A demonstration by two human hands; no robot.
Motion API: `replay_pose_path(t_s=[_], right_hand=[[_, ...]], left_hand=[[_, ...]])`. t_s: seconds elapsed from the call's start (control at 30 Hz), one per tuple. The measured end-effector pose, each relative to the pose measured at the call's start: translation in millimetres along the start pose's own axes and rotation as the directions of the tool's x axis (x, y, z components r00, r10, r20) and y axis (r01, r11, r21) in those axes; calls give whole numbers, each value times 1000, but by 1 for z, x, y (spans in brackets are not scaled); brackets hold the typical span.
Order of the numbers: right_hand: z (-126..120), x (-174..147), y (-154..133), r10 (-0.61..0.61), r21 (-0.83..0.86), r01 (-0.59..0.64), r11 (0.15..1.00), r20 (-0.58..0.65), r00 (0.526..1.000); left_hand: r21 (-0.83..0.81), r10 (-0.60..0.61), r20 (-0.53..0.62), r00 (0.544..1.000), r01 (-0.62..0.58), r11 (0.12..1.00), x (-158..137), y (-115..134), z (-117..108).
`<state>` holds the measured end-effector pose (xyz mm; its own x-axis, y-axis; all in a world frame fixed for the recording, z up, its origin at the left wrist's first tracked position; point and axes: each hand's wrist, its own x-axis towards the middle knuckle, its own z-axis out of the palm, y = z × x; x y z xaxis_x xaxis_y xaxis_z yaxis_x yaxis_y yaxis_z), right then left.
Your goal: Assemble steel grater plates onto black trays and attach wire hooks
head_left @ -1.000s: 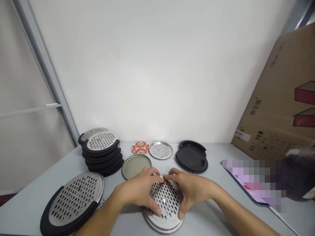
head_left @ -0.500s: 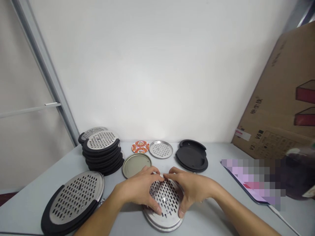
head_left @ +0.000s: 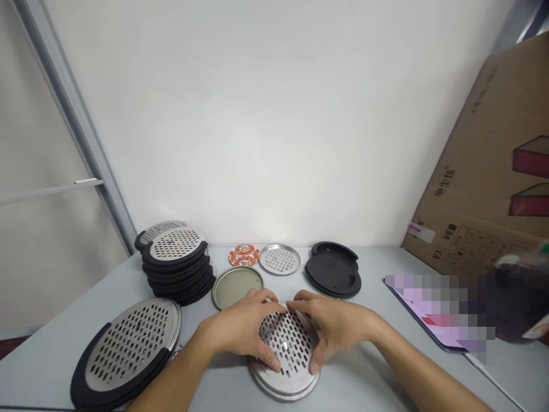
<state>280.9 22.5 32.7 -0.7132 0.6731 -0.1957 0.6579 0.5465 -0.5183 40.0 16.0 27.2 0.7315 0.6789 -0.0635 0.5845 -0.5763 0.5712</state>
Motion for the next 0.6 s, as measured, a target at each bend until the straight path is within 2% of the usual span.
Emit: replay_pose_path(t_s=[0.6], right_hand=[[1, 0, -1, 1, -13, -1, 1000, -19, 1000]], left_hand=[[30, 1, 16, 1000, -1, 1000, 0, -6, 2]])
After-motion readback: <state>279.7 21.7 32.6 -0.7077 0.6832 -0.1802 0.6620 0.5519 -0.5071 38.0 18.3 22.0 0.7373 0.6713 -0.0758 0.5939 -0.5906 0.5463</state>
